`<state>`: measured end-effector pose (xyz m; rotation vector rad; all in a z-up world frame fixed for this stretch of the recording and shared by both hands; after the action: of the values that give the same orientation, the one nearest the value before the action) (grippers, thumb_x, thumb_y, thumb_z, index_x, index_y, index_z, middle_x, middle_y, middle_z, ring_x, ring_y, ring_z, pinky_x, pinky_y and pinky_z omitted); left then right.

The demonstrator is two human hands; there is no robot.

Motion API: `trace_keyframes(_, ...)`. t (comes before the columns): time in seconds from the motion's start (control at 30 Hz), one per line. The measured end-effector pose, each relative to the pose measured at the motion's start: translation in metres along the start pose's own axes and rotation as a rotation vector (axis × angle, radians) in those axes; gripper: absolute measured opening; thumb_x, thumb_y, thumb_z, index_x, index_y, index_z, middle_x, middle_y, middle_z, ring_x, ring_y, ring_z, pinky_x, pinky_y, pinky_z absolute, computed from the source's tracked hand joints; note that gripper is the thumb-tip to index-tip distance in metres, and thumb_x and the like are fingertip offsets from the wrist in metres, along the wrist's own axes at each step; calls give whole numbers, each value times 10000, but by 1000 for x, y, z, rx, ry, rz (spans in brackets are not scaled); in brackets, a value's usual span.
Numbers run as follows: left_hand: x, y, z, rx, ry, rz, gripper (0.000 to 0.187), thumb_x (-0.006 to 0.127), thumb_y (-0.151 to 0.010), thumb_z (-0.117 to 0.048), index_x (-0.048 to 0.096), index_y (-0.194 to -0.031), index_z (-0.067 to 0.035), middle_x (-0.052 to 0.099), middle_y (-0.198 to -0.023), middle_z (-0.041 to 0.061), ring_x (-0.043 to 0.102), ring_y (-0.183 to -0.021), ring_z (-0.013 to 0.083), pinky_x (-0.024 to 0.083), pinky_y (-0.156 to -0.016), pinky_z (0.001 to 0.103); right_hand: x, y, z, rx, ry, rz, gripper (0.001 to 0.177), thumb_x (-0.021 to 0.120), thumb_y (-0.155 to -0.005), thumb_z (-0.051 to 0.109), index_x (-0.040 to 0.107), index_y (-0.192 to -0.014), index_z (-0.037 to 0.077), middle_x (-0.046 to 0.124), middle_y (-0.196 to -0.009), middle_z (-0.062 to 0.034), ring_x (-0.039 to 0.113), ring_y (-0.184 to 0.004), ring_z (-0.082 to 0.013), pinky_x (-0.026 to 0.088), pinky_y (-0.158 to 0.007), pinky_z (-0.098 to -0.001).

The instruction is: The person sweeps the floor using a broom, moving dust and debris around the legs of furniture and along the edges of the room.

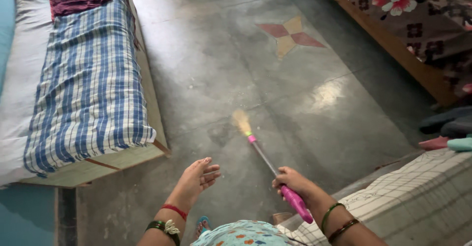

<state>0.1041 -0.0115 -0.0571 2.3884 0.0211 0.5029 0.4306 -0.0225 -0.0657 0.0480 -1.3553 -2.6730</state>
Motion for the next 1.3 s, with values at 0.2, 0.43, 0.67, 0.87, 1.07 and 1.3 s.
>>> trace_keyframes(0.2, -1, -2, -10, 37, 0, -23, 387, 599, -976, -358, 581, -1264, -99, 701, -1199, 128, 695, -1103, 265, 541, -944, 395, 27, -13, -3, -1, -55, 270, 462, 648, -861, 65, 489, -1285, -24, 686, -895, -140, 625, -587, -166, 525, -429, -301)
trace_keyframes(0.43, -15, 15, -12, 49, 1, -92, 414, 572, -975, -376, 605, -1283, -102, 714, -1212, 124, 697, -1113, 259, 538, -952, 393, -4, -83, -34, 16, -236, 266, 298, 658, -890, 50, 511, -1122, -63, 681, -847, -160, 649, -594, -186, 553, -448, -314)
trace_keyframes(0.67, -5, 26, -20, 64, -3, -91, 417, 575, -974, -381, 594, -1285, -104, 707, -1215, 125, 698, -1113, 254, 533, -973, 389, 9, -54, 1, -81, -206, -112, 518, 629, -850, 29, 356, -1290, 41, 611, -840, -138, 609, -603, -206, 519, -447, -370)
trace_keyframes(0.87, 4, 25, -18, 44, -22, -105, 407, 569, -980, -376, 598, -1282, -106, 713, -1200, 123, 694, -1111, 254, 533, -970, 391, 4, -33, 24, -127, -86, 30, 736, 671, -820, 63, 296, -1453, 74, 654, -853, -147, 625, -603, -206, 525, -446, -344)
trace_keyframes(1.07, 4, 19, -16, 66, -7, -77, 400, 559, -983, -365, 595, -1284, -104, 708, -1184, 114, 697, -1097, 248, 535, -954, 389, 29, -22, 20, -28, -71, 300, 531, 661, -857, 45, 452, -1343, -6, 681, -903, -150, 640, -594, -171, 534, -432, -311)
trace_keyframes(1.3, -3, 26, -11, 70, -14, -121, 404, 577, -983, -356, 594, -1293, -97, 708, -1176, 118, 698, -1082, 249, 535, -934, 383, 12, -56, -10, 47, -142, 332, 198, 627, -880, 35, 533, -1051, -2, 683, -866, -168, 645, -563, -176, 539, -426, -325)
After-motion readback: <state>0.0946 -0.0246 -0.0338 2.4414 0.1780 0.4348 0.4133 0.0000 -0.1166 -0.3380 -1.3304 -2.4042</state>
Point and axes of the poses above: each hand's wrist, its own y-axis away from the middle knuckle, its own x-axis out of the palm, z = x × y, the point moved 7 cm from there along -y, towards the middle knuckle
